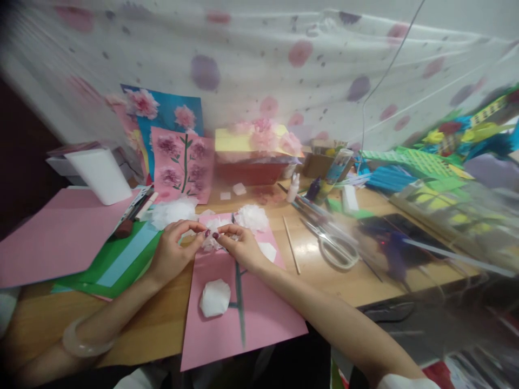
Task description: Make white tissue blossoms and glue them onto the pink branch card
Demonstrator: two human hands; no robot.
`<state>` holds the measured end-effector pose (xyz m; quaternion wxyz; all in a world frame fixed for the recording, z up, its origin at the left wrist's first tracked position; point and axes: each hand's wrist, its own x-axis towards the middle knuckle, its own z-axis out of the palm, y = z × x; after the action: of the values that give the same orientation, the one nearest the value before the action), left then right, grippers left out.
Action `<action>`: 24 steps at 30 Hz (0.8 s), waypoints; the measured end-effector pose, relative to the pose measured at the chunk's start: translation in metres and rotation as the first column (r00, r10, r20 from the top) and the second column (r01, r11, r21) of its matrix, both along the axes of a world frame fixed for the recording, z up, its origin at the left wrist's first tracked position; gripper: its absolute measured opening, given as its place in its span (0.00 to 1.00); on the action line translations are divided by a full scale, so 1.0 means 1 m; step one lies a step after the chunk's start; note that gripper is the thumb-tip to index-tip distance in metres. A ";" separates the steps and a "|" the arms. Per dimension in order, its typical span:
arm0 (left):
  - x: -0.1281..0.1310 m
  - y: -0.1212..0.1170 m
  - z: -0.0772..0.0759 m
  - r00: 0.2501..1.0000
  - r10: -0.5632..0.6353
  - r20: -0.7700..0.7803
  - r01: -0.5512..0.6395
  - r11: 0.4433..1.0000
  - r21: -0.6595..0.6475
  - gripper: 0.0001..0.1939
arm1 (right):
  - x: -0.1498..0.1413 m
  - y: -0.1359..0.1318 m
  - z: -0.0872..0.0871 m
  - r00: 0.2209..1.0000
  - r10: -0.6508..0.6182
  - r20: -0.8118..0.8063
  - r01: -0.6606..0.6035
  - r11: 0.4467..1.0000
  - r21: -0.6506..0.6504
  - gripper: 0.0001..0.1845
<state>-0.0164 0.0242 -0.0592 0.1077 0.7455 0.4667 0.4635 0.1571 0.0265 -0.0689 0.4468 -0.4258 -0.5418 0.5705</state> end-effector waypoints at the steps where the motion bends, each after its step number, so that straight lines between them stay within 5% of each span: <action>1: -0.001 0.001 0.000 0.999 -0.004 0.049 0.006 0.999 -0.049 0.03 | 0.000 0.000 0.000 1.000 -0.003 0.012 0.003 1.000 0.005 0.16; 4: -0.003 0.004 -0.001 0.986 0.008 0.164 0.015 0.990 -0.142 0.05 | -0.001 0.000 0.000 0.999 -0.010 0.031 0.010 1.000 -0.001 0.15; 13: -0.009 0.014 -0.007 0.958 0.080 0.276 -0.043 0.990 -0.138 0.09 | -0.001 0.003 -0.003 0.997 -0.066 0.044 0.070 0.993 -0.092 0.13; 24: -0.076 0.060 -0.013 0.891 0.431 0.140 -0.420 0.902 -0.102 0.06 | -0.003 0.002 -0.003 0.999 -0.021 0.037 0.027 0.988 -0.155 0.17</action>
<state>-0.0928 0.0838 -0.0722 0.0663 0.5815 0.6242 0.5175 0.1541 0.0288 -0.0724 0.4093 -0.4760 -0.4983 0.5980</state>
